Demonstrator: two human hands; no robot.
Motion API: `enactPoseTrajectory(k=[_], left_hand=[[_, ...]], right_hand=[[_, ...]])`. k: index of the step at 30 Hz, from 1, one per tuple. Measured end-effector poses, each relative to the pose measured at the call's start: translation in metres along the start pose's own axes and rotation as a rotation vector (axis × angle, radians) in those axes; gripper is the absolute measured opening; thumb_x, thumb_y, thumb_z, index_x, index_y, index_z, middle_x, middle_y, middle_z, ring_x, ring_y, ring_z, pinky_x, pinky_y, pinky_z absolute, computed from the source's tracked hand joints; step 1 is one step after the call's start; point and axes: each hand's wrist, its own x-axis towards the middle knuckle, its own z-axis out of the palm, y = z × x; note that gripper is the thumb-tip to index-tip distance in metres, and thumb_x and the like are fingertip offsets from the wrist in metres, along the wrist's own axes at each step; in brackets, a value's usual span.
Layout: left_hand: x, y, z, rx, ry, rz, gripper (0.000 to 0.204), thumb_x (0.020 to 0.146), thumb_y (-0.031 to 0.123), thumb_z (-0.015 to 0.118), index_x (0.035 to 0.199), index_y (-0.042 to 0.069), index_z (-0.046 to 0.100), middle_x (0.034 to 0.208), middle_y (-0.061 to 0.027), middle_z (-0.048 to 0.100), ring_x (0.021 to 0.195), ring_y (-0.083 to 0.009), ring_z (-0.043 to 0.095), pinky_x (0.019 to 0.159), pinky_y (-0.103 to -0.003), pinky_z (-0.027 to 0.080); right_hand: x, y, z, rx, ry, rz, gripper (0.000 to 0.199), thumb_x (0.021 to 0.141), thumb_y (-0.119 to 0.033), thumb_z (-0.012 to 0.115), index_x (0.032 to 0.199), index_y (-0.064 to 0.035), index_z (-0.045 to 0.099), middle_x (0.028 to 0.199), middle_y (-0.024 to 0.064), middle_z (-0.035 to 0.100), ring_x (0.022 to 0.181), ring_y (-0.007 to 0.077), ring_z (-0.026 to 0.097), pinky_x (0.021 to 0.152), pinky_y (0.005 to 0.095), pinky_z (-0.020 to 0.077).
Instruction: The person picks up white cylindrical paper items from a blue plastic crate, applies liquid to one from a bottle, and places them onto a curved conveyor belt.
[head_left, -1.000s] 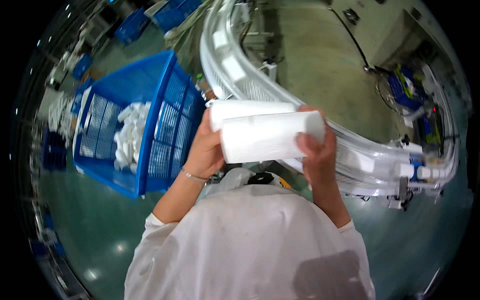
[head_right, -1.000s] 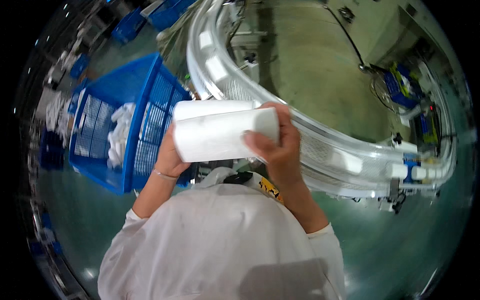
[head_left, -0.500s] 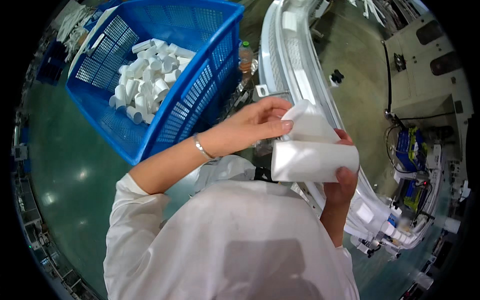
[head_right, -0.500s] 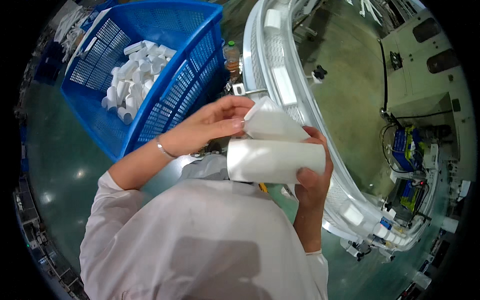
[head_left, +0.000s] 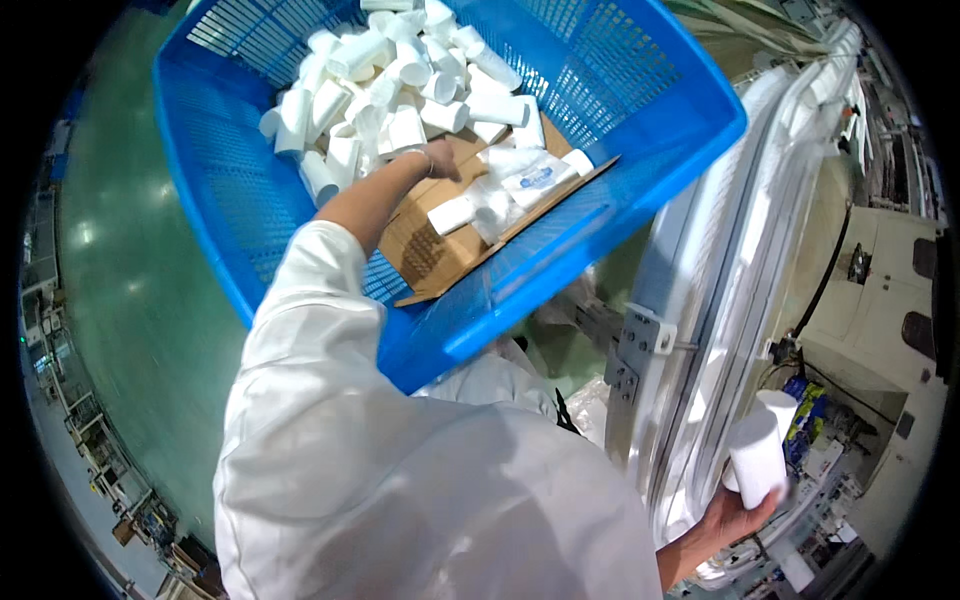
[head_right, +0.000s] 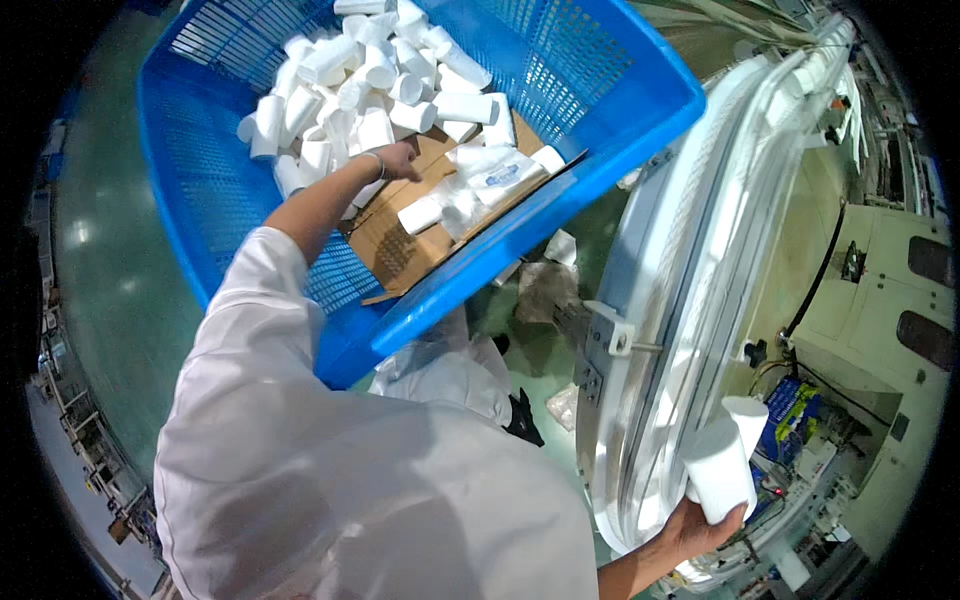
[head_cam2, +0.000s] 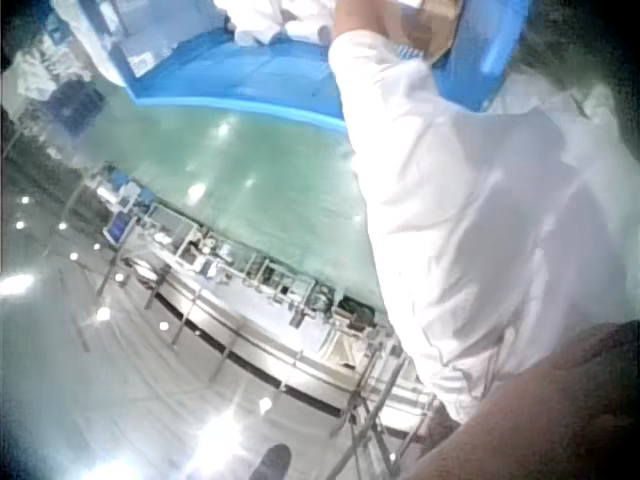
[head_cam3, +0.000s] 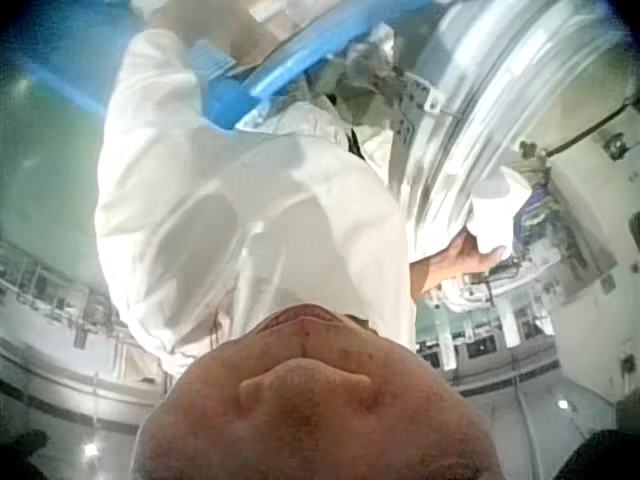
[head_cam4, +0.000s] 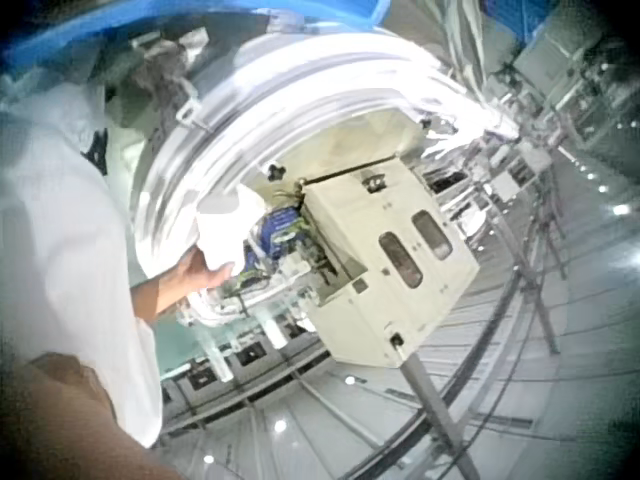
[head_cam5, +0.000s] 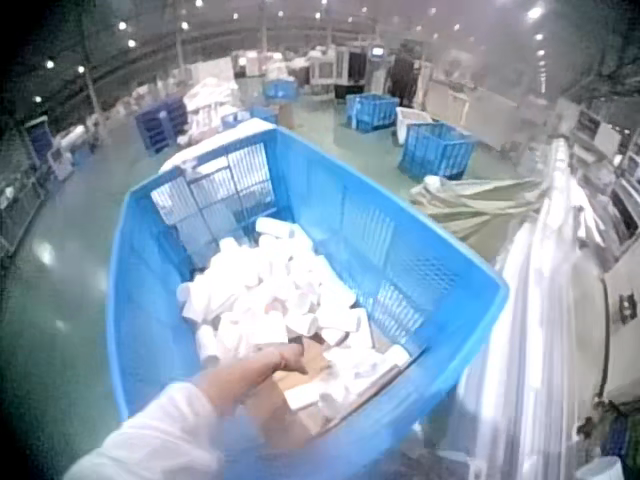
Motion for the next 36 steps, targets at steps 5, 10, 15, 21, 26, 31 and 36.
enactPoseTrajectory(k=[5, 10, 15, 21, 26, 31, 36], left_hand=[[0.043, 0.009, 0.076, -0.237, 0.038, 0.022, 0.074, 0.057, 0.045, 0.072, 0.106, -0.007, 0.052, 0.107, -0.0215, 0.054, 0.104, -0.0306, 0.05, 0.087, -0.034, 0.039], [0.08, 0.016, 0.116, -0.454, 0.08, -0.093, 0.063, 0.068, 0.044, 0.063, 0.108, -0.004, 0.052, 0.106, -0.0195, 0.056, 0.101, -0.0305, 0.051, 0.086, -0.035, 0.04], [0.018, 0.034, 0.003, -0.929, -0.008, 0.245, 0.024, 0.081, 0.027, 0.055, 0.089, 0.005, 0.061, 0.084, -0.0003, 0.059, 0.077, -0.0092, 0.052, 0.071, -0.023, 0.042], [0.03, -0.027, -0.036, -0.106, -0.18, 0.263, 0.034, 0.076, 0.032, 0.06, 0.089, 0.002, 0.062, 0.085, -0.0028, 0.061, 0.067, -0.0169, 0.053, 0.066, -0.03, 0.044], [-0.008, 0.015, 0.026, 0.212, -0.442, 0.359, 0.062, 0.072, 0.055, 0.056, 0.08, -0.007, 0.062, 0.086, -0.0131, 0.063, 0.081, -0.0299, 0.058, 0.075, -0.037, 0.042], [0.038, 0.018, -0.002, -0.195, 0.142, -0.328, 0.073, 0.056, 0.055, 0.068, 0.099, -0.004, 0.058, 0.102, -0.0152, 0.059, 0.095, -0.0277, 0.056, 0.084, -0.033, 0.042], [0.132, -0.037, 0.125, -0.619, 0.441, -0.393, 0.061, 0.059, 0.041, 0.07, 0.104, 0.003, 0.056, 0.107, -0.0144, 0.057, 0.098, -0.027, 0.054, 0.086, -0.034, 0.041]], right_hand=[[-0.008, -0.006, 0.02, -0.144, 0.033, -0.015, 0.062, 0.076, -0.037, 0.057, 0.12, 0.0017, 0.038, 0.117, 0.0148, 0.045, 0.108, 0.028, 0.045, 0.089, 0.0429, 0.037], [-0.007, -0.005, 0.041, -0.152, 0.04, 0.001, 0.061, 0.075, -0.038, 0.057, 0.119, -0.0003, 0.039, 0.117, 0.0141, 0.046, 0.107, 0.0281, 0.046, 0.088, 0.0435, 0.0379], [-0.007, -0.006, 0.039, -0.155, 0.045, -0.027, 0.06, 0.075, -0.037, 0.057, 0.119, -0.0009, 0.04, 0.117, 0.0138, 0.046, 0.108, 0.0285, 0.045, 0.089, 0.0457, 0.0366], [-0.008, -0.001, 0.039, -0.073, 0.033, -0.014, 0.062, 0.074, -0.036, 0.059, 0.12, -0.0011, 0.038, 0.117, 0.0146, 0.046, 0.108, 0.029, 0.045, 0.09, 0.0463, 0.036], [-0.007, 0.002, 0.027, -0.035, 0.04, -0.028, 0.062, 0.074, -0.035, 0.06, 0.12, -0.0004, 0.038, 0.118, 0.0143, 0.045, 0.108, 0.0293, 0.045, 0.09, 0.0458, 0.0364], [-0.008, -0.001, 0.015, -0.052, 0.058, -0.022, 0.061, 0.074, -0.035, 0.059, 0.119, 0.0004, 0.038, 0.117, 0.0143, 0.045, 0.108, 0.0296, 0.045, 0.09, 0.0462, 0.0366], [-0.02, -0.001, 0.015, -0.044, 0.158, -0.055, 0.061, 0.075, -0.034, 0.058, 0.12, 0.0006, 0.037, 0.119, 0.0152, 0.044, 0.108, 0.0299, 0.045, 0.088, 0.0467, 0.037]])
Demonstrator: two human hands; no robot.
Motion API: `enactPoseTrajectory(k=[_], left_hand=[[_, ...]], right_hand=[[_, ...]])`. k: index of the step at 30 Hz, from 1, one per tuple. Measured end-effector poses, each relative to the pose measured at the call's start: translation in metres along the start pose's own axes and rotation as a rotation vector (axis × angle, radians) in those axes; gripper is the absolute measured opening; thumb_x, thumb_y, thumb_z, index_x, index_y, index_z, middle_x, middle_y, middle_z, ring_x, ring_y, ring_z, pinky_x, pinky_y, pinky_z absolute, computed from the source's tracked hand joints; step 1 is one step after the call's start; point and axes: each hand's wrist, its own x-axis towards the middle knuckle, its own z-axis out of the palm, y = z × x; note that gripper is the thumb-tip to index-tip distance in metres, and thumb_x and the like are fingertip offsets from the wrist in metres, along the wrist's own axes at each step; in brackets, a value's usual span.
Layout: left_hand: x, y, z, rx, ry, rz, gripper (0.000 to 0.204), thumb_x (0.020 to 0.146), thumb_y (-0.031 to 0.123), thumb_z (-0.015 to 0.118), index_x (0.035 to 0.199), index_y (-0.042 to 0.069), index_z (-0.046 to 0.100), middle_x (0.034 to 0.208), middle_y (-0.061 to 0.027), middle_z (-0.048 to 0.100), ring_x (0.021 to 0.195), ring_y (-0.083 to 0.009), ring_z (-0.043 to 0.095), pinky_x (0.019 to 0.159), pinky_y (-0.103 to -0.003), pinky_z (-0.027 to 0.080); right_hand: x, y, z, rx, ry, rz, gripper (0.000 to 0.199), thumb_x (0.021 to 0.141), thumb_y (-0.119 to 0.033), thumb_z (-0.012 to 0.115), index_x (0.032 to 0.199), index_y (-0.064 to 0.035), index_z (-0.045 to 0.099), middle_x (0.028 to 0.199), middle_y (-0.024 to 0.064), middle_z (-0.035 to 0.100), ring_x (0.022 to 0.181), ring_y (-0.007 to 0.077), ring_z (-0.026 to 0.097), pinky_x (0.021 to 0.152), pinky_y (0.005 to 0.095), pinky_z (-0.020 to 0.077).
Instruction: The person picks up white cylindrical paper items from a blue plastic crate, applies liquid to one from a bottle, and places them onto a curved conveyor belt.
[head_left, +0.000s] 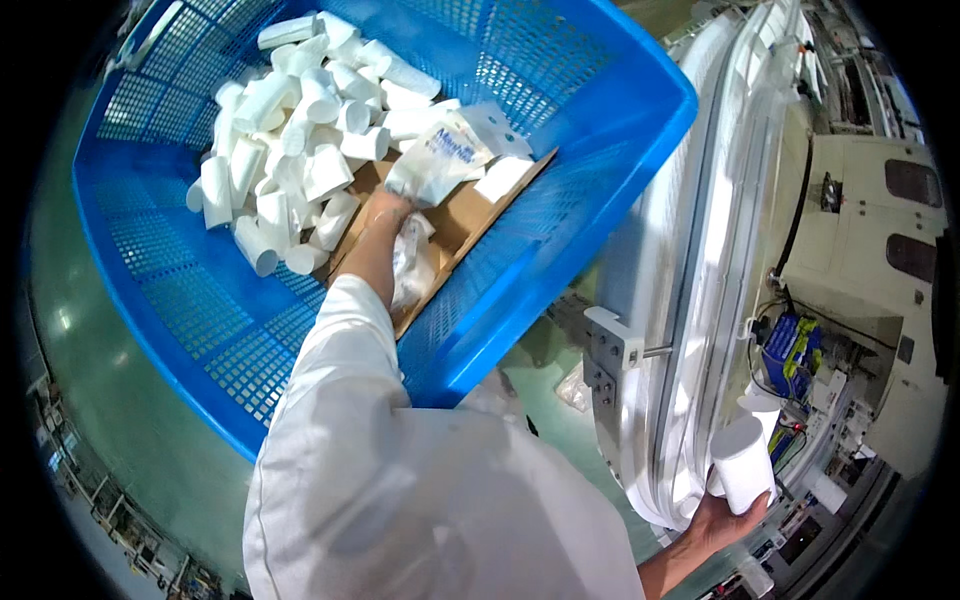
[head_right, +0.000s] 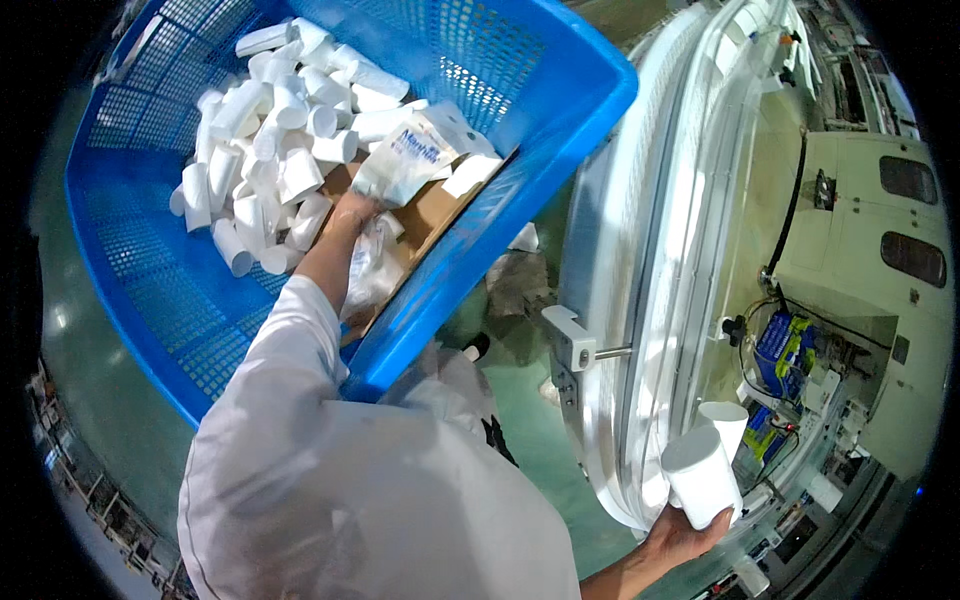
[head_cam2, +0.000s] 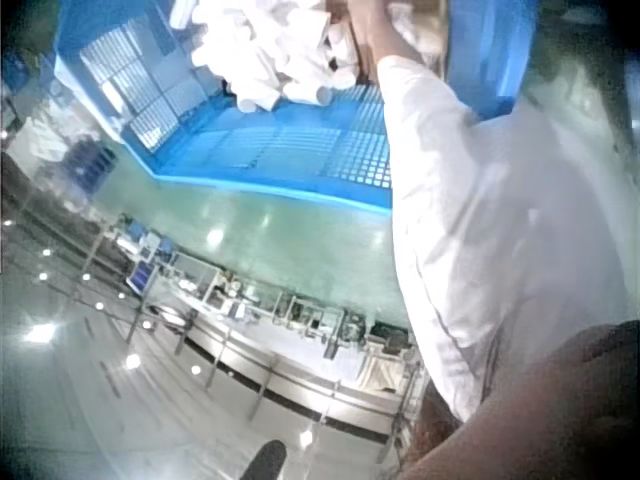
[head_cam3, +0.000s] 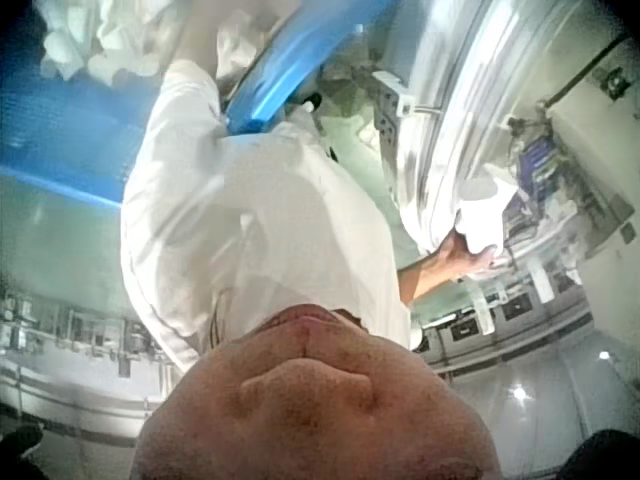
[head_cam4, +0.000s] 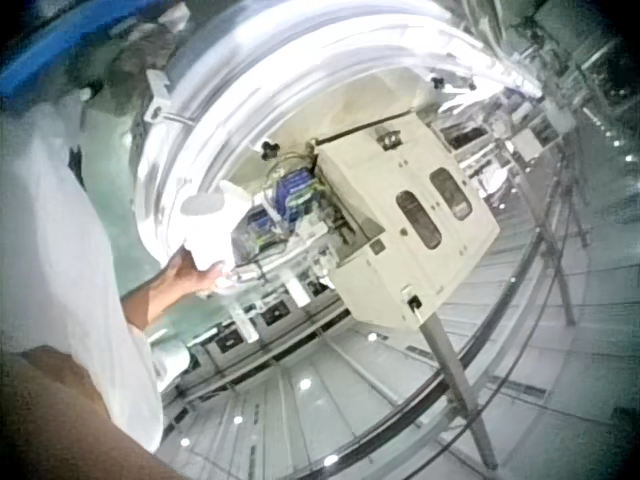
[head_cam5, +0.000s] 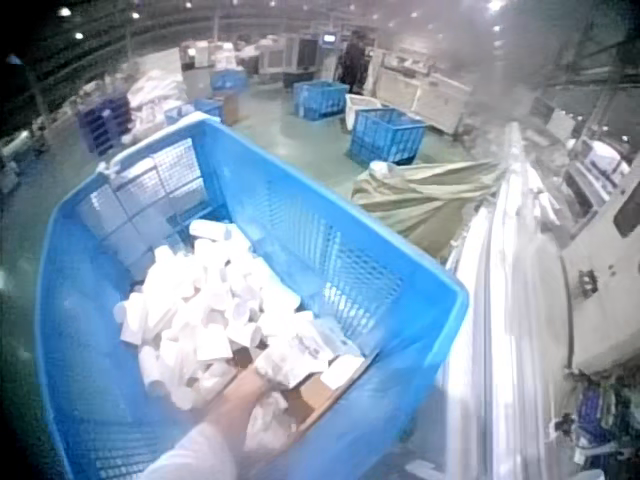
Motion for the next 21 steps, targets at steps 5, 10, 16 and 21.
enactPoseTrajectory(k=[5, 10, 16, 21], left_hand=[[-0.039, 0.107, -0.126, 0.565, -0.564, 0.696, 0.03, 0.08, 0.027, 0.047, 0.101, 0.009, 0.06, 0.102, -0.0133, 0.057, 0.095, -0.0281, 0.053, 0.083, -0.033, 0.039], [-0.144, 0.217, -0.322, -1.563, -0.378, 0.603, 0.032, 0.082, 0.021, 0.045, 0.104, -0.002, 0.052, 0.103, -0.0155, 0.056, 0.091, -0.0276, 0.054, 0.081, -0.034, 0.04], [-0.184, 0.24, -0.376, -0.772, 0.521, 0.595, 0.029, 0.081, 0.02, 0.047, 0.092, -0.006, 0.055, 0.082, -0.0127, 0.06, 0.076, -0.0286, 0.058, 0.067, -0.037, 0.045], [-0.28, 0.292, -0.413, -0.912, 1.365, 1.226, 0.029, 0.077, 0.003, 0.051, 0.104, -0.002, 0.04, 0.102, -0.0147, 0.049, 0.09, -0.0222, 0.051, 0.077, -0.031, 0.043]], right_hand=[[0.003, 0.002, -0.023, 0.047, 0.035, 0.036, 0.06, 0.075, -0.033, 0.058, 0.121, -0.0001, 0.037, 0.118, 0.0147, 0.045, 0.107, 0.0289, 0.046, 0.088, 0.0438, 0.0377], [0.014, 0.008, -0.034, 0.189, -0.069, 0.038, 0.057, 0.076, -0.031, 0.057, 0.119, 0.0014, 0.037, 0.115, 0.0151, 0.047, 0.104, 0.0277, 0.049, 0.088, 0.0418, 0.0396], [0.032, 0.008, -0.052, 0.387, -0.035, 0.069, 0.054, 0.076, -0.029, 0.059, 0.116, 0.0012, 0.041, 0.113, 0.0135, 0.05, 0.103, 0.0257, 0.05, 0.086, 0.0387, 0.042], [0.043, 0.006, -0.078, 0.385, -0.02, 0.04, 0.054, 0.076, -0.029, 0.058, 0.117, 0.0008, 0.04, 0.113, 0.0133, 0.05, 0.103, 0.0247, 0.05, 0.086, 0.0377, 0.0412]])
